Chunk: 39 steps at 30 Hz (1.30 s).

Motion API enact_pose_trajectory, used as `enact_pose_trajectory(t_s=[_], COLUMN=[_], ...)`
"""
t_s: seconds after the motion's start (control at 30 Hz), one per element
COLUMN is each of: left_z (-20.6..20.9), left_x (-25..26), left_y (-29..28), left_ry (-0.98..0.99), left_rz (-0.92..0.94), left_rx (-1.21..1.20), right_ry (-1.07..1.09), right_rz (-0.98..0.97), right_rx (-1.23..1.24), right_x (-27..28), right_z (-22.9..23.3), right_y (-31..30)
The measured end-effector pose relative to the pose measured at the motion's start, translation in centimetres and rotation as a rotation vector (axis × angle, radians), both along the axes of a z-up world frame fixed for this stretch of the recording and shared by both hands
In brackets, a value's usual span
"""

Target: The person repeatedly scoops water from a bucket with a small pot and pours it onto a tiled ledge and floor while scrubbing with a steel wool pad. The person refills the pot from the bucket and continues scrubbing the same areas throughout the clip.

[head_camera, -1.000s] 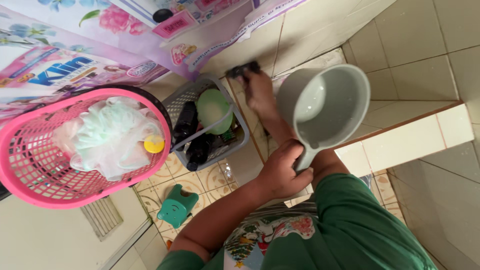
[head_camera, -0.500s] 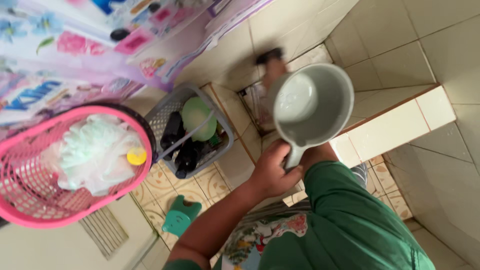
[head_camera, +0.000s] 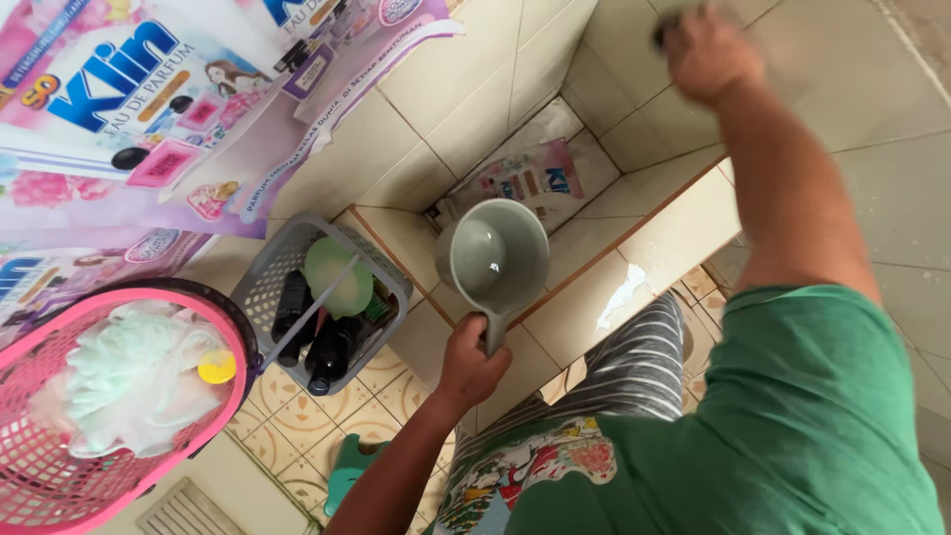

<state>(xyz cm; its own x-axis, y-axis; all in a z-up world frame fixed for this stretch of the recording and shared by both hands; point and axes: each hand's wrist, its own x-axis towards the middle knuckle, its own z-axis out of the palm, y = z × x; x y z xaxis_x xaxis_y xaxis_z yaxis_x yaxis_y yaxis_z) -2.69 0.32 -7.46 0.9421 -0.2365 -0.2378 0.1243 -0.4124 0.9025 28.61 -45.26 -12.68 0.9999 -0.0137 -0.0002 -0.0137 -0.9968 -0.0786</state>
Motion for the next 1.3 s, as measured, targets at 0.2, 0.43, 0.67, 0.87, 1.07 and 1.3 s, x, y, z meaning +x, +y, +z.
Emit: enact_pose_trajectory(t_s=[0.2,0.43,0.67,0.87,1.07,1.3], left_z=[-0.9,-2.9,-2.4,-3.3,-1.4,-0.9], left_x=[-0.5,-0.5,-3.0,-4.7,-6.0,-7.1], left_y=[-0.8,-0.5,1.9,4.2,6.2,7.6], left_ry=[0.064,-0.007,-0.128,-0.122,-0.234,-0.136], left_rz=[0.015,0.017,-0.047,-0.140,-0.188,-0.244], left_rx=[-0.115,-0.125,-0.154,-0.157,-0.119,-0.152], right_ry=[0.501,-0.633,-0.598,-0.640,-0.610,-0.403], right_rz=[0.110,-0.133,-0.309,-0.451,-0.675,-0.233], right_rx=[-0.417,0.623,0.631,0.503,0.416,0.406], right_x=[-8.3,-23.5,-34.7,-34.7,-33.8,-41.3], right_z=[-6.3,-6.5,-6.3,-8.2,-7.1,-5.2], right_y=[2.7,15.3,25.9,26.9,27.2,31.2])
